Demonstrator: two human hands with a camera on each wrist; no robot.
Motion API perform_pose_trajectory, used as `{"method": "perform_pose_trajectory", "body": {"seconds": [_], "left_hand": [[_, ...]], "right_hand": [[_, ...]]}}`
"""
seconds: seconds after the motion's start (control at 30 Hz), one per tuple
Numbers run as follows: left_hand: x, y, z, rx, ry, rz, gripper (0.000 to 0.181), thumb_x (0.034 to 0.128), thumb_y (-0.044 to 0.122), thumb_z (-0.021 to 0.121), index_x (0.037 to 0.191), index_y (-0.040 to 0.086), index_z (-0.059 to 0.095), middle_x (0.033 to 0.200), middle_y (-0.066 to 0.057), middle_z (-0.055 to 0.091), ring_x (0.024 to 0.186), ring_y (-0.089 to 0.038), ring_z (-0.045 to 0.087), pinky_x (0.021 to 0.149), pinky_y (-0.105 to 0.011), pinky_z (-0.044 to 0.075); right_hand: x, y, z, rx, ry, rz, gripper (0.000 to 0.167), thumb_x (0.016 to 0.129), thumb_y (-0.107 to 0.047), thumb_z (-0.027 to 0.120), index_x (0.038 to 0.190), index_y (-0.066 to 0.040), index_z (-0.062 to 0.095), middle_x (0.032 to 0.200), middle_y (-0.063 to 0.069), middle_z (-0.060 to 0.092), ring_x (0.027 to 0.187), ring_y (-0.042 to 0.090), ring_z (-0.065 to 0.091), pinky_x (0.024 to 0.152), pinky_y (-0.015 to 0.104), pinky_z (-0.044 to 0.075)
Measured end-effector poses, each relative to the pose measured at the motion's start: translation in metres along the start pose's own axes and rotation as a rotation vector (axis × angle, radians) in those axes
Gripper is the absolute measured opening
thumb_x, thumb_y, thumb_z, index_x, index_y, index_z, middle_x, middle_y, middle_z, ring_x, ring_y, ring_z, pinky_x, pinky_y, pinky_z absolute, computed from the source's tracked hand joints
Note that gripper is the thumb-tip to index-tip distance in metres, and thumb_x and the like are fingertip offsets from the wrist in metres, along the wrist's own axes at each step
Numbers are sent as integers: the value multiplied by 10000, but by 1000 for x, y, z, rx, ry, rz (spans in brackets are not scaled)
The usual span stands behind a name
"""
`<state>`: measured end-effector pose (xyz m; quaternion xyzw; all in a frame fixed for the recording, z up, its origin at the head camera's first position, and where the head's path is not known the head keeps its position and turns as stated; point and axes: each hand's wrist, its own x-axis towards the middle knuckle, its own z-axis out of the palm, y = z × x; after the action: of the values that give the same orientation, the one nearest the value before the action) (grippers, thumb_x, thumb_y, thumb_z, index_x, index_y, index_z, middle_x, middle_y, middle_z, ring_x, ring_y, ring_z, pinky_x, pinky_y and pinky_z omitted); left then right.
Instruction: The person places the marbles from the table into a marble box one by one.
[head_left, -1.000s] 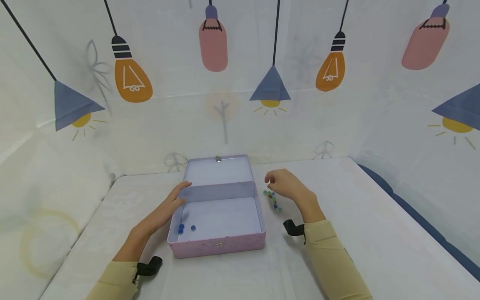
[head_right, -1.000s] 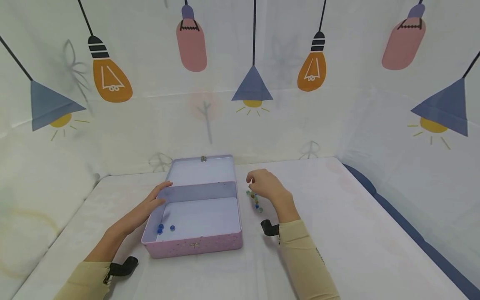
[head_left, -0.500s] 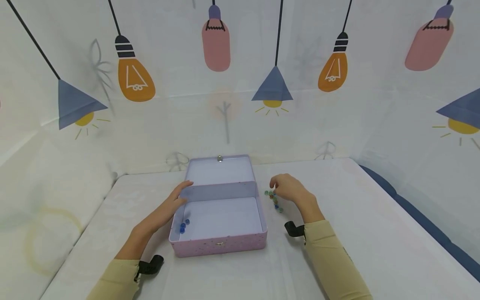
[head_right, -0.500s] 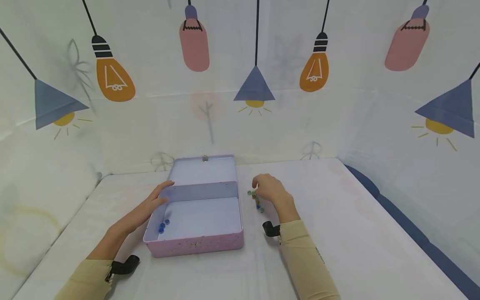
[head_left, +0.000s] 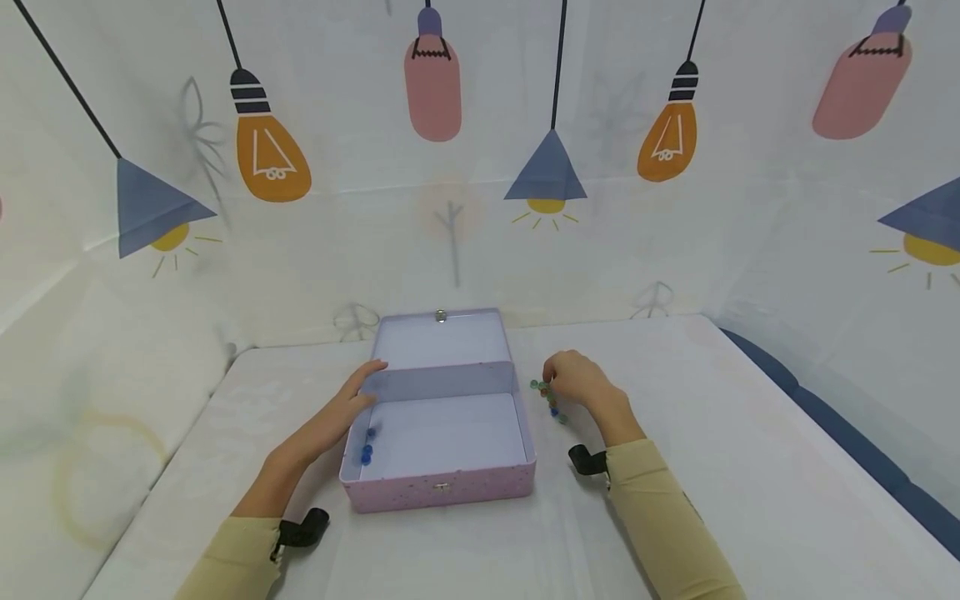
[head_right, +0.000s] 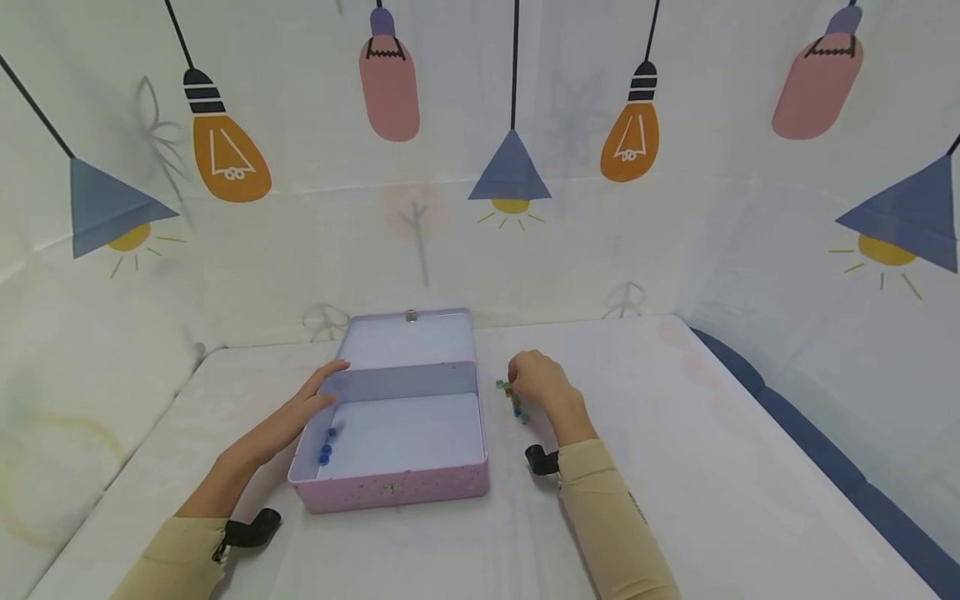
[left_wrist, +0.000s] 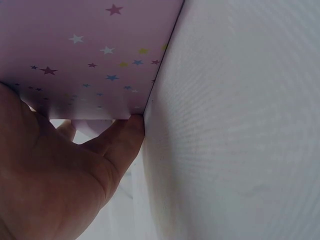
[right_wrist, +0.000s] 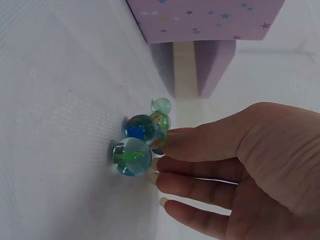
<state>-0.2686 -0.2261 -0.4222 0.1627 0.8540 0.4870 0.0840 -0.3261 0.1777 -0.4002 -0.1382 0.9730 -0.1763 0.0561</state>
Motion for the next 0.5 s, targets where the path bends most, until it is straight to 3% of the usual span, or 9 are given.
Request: {"method": "perform_pose_trajectory", "body": {"seconds": [0.5], "left_hand": [[2,-3,0,-3,2,0,582,1039,176,376,1581,227,170,1685,-112,-18,1546,-397,-79,1161,-728,8]], "right_hand": [[1,-3,1,2,3,9,133,852,-73,675,929,-46,780,980,104,759,787,186,631,738,384,555]]}}
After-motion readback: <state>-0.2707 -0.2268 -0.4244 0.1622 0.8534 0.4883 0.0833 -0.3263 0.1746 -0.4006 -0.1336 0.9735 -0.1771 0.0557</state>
